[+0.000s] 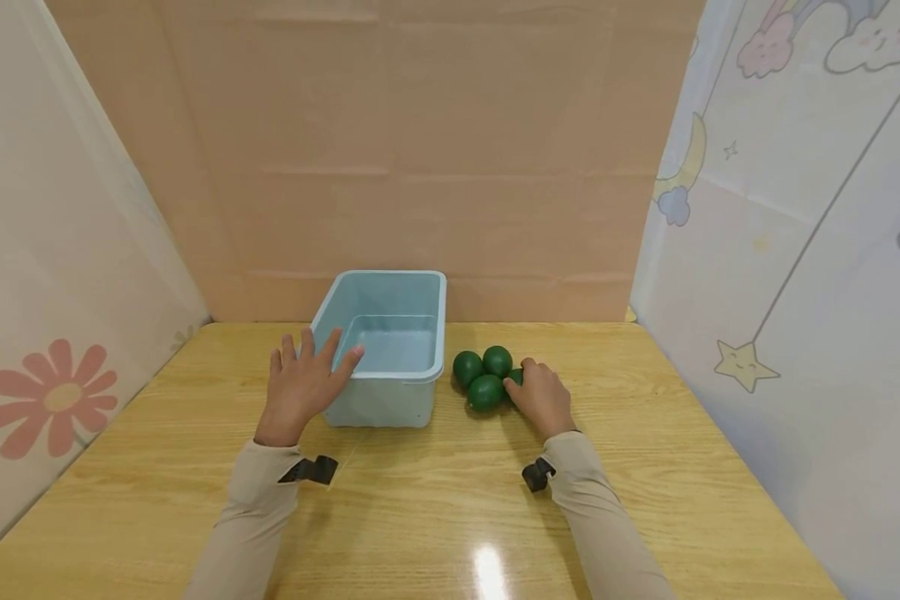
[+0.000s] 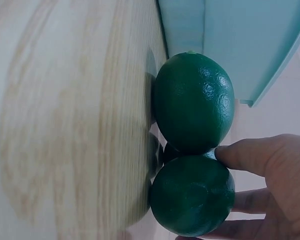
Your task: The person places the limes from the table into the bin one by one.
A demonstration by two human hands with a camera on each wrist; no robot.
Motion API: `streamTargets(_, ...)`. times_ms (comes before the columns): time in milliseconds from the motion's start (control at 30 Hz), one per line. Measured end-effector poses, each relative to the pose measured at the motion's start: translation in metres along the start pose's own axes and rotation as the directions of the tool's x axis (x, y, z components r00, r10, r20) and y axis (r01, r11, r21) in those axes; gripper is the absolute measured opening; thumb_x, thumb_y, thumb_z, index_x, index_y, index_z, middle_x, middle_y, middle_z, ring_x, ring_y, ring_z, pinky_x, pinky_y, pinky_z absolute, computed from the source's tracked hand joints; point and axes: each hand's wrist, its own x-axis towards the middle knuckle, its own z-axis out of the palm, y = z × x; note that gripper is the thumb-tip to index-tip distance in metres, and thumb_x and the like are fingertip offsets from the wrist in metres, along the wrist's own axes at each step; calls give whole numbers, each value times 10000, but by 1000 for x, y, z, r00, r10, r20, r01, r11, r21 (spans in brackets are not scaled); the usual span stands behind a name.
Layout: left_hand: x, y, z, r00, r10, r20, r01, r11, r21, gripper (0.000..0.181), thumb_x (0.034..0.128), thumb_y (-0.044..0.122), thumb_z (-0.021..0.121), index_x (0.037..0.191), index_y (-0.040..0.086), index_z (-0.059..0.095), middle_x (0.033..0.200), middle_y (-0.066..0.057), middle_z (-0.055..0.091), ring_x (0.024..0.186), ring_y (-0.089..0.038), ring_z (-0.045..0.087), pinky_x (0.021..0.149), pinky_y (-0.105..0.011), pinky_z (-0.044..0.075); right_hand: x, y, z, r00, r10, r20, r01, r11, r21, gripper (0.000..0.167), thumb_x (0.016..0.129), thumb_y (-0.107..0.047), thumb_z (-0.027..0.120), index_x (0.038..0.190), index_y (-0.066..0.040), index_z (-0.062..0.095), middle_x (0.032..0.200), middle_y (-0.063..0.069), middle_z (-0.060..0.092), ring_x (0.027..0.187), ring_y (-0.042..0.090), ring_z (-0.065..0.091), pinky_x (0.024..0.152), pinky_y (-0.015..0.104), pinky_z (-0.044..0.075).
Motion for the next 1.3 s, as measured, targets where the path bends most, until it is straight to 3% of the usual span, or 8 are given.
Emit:
streamTargets(1067,0,0,0,1000,2,4,-2,1000,-1,746,1026,622,338,1586,129,308,1583,-365,141,1446,-597,23,1146,-695,36,4,5,2,1000,7,19,-9,994,111,574,985,-277,607,1389,109,474,1331,330,558,1174,488,576,945,587,487)
streamTargets(1300,0,0,0,1000,0,6,0,1000,-3,747,1025,623,338,1583,127,317,1584,-363,142,1448,-593,21,1146,-696,38,2,6,1,1000,22,4,-22,993,120,569,962,-268,613,1369,111,495,1302,321,580,1135,473,598,913,574,505)
